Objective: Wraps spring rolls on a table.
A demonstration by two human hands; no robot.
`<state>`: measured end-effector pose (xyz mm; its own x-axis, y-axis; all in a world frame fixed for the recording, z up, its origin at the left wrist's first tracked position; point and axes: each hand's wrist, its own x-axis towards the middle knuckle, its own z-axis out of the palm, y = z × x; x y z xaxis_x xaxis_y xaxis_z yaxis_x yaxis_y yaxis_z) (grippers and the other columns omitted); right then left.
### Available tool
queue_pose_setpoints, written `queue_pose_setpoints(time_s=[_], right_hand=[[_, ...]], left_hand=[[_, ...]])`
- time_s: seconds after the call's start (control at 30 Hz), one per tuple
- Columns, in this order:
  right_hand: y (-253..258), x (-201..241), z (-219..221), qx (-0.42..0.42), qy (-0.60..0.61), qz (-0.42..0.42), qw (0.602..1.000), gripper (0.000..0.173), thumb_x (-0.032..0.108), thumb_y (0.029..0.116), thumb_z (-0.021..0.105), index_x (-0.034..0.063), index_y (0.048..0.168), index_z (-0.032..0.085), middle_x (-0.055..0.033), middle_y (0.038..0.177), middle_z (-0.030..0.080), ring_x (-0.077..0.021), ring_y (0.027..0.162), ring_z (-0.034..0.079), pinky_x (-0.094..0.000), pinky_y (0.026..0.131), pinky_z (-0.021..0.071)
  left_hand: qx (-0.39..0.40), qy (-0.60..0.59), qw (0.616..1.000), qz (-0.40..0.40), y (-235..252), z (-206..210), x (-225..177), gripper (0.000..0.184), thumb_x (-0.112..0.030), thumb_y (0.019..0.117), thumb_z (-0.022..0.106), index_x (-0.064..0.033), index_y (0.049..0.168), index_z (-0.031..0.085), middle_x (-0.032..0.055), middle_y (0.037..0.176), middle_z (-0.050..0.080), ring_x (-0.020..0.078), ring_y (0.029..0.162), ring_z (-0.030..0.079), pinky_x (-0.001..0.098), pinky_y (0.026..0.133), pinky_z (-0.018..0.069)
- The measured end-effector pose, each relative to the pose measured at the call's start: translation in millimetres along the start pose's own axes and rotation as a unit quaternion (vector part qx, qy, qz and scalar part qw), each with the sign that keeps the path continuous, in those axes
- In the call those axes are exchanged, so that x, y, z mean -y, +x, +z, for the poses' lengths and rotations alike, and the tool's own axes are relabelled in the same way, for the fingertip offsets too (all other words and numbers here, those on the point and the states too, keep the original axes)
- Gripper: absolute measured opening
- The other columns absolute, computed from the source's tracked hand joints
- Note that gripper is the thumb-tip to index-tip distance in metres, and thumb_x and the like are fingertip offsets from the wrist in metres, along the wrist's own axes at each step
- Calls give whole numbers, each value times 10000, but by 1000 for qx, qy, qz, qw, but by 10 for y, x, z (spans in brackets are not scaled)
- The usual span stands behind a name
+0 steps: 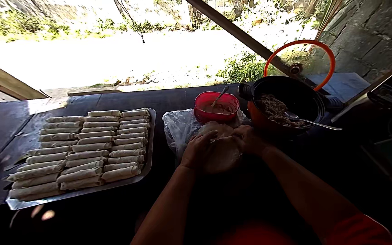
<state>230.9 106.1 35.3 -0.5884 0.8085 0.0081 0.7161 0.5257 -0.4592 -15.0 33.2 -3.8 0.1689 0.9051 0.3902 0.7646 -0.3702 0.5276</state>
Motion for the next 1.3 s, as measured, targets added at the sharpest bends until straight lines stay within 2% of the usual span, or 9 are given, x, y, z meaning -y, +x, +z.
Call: queue_pose_setpoints(time_s=[0.17,0.33,0.43,0.53,0.63,0.77,0.97,1.1,1.3], right_hand=[[-18,44,47,-16,53,39,998,295,348,1048,541,140,1118,737,-47,944,743,-161,907,705,-408,884,565],[-24,161,151,-92,80,29,992,295,391,967,678,110,1026,746,-35,942,726,-136,885,689,-358,864,577],[7,221,254,-153,66,18,986,229,300,939,715,95,1036,743,-49,946,732,-149,857,700,-355,835,596],[22,307,337,-190,50,6,981,220,201,928,703,91,1117,725,-72,989,733,-166,844,706,-353,816,604],[35,341,438,-216,36,-29,975,254,131,930,662,97,1177,711,-82,1037,732,-179,880,716,-361,826,613],[43,314,527,-231,22,-88,969,276,94,964,609,122,1215,719,-44,1079,759,-156,1021,729,-354,934,603],[39,256,581,-250,2,-156,955,281,80,980,571,140,1192,745,-25,1075,770,-156,1043,726,-341,966,584],[34,262,543,-230,12,-178,957,259,62,978,567,131,1136,760,-20,1070,772,-129,1066,720,-310,991,572],[66,250,499,-171,28,-213,962,279,58,931,580,129,1138,753,-11,1101,761,-120,1102,701,-306,1007,564]], left_hand=[[40,12,999,-2,40,-8,8,337,-294,1038,552,-294,1361,647,-168,1232,720,50,1112,655,423,1075,452],[56,5,998,-4,60,-16,12,322,-310,1038,554,-322,1343,658,-201,1221,716,42,1100,645,435,1078,435],[64,5,998,-9,60,-19,11,329,-316,1039,550,-334,1352,649,-213,1219,713,37,1088,641,426,1076,427],[74,6,997,-15,67,-25,13,337,-331,1044,541,-340,1367,635,-214,1217,712,35,1080,636,422,1075,420],[73,3,997,-22,71,-20,16,332,-334,1043,540,-350,1360,639,-212,1207,715,42,1072,637,422,1061,432],[80,-1,996,-29,77,-21,27,319,-344,1041,545,-334,1344,646,-195,1191,721,46,1084,636,426,1086,419],[76,-3,996,-47,86,-35,9,409,-325,1006,611,-258,1409,595,-124,1161,747,76,1124,661,454,1137,406],[72,-9,996,-51,85,-42,-5,431,-275,987,623,-259,1417,590,-122,1127,758,68,1111,669,453,1135,405],[80,-25,993,-81,96,-51,5,501,-256,965,647,-261,1457,552,-101,1145,753,77,1143,664,452,1140,417]])
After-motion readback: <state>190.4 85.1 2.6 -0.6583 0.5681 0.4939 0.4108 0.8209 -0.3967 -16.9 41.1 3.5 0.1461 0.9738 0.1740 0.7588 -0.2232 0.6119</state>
